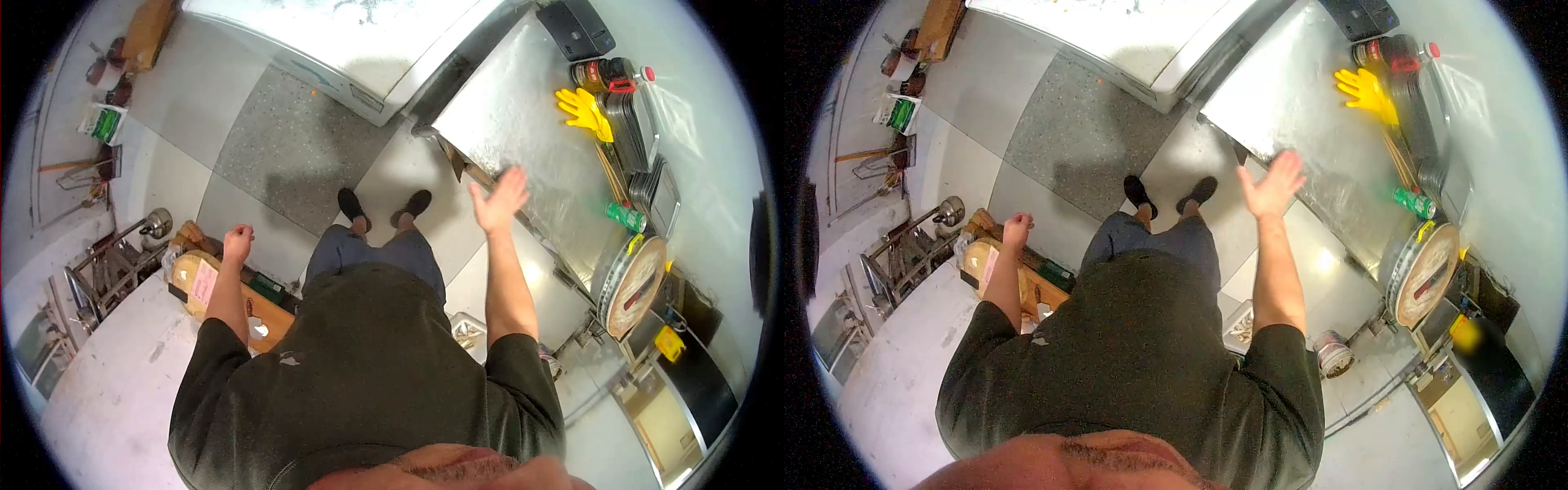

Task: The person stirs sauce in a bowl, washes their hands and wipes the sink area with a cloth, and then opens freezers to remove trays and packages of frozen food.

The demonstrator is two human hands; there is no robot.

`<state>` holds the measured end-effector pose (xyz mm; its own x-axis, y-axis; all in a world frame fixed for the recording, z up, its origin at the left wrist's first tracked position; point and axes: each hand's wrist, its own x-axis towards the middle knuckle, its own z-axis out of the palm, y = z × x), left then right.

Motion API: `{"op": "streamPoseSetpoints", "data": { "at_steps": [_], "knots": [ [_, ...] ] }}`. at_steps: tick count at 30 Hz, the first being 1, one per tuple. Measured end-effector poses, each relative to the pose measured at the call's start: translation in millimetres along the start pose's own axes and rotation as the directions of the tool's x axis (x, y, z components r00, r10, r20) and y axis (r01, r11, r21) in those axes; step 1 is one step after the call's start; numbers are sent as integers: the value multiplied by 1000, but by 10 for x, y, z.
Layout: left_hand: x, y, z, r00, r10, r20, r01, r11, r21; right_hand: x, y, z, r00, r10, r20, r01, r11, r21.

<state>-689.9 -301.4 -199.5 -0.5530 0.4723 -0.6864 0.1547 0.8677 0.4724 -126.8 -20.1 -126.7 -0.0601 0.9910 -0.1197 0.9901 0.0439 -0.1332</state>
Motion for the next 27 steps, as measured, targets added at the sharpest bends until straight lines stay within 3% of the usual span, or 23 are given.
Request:
{"op": "streamPoseSetpoints", "data": {
  "at_steps": [2,4,5,6,8,9,12,13,16,17,18,20,21,22,24,25,27],
  "knots": [
    [-187,9,-90,1000,24,1,-24,1000,-2,-121,362,47,995,100,-10,-101,985,-142],
    [-423,-115,-108,998,-57,3,57,998,-11,-178,561,146,980,198,-9,-195,959,-206],
    [-552,-180,-139,995,-96,1,96,995,-11,-149,469,198,981,171,-96,-185,969,-164],
    [-698,-245,-178,990,-138,3,138,990,-3,-122,392,250,987,155,-51,-162,971,-174],
    [-1065,-203,-200,995,-92,-27,95,946,309,29,7,65,990,134,39,-124,973,-194],
    [-1076,-478,-217,988,-155,-4,151,954,258,87,-178,78,993,117,24,-111,978,-174],
    [-1369,-355,-169,962,-270,-33,272,950,153,328,-745,158,1000,-3,24,6,993,-115],
    [-1225,-749,-215,990,-140,-24,142,980,139,388,-947,183,999,-42,-12,41,997,-66],
    [-1152,-669,-259,1000,2,-25,2,987,163,379,-1358,277,968,-248,-48,252,964,86],
    [-1095,-497,-287,1000,24,8,-26,964,264,390,-1419,293,941,-333,-64,339,931,133],
    [-1030,-323,-261,1000,1,4,-2,971,240,399,-1453,295,959,-270,-85,281,875,394],
    [-896,-20,-252,999,-54,-3,54,978,201,301,-1510,259,987,-148,-67,139,555,820],
    [-689,-78,-228,997,-70,14,66,982,179,217,-1424,190,996,-92,5,18,253,967],
    [-497,-133,-202,999,-32,24,28,987,161,138,-1269,-72,995,-51,86,-89,-82,993],
    [-114,-4,15,994,75,74,-84,988,128,-32,-764,-594,976,-20,215,-169,-693,701],
    [-99,304,106,987,116,113,-142,956,258,-148,-484,-723,985,0,174,-118,-735,668],
    [-139,874,416,970,192,149,-216,962,168,-398,70,-955,996,40,77,-13,-809,587]
  ]
}}
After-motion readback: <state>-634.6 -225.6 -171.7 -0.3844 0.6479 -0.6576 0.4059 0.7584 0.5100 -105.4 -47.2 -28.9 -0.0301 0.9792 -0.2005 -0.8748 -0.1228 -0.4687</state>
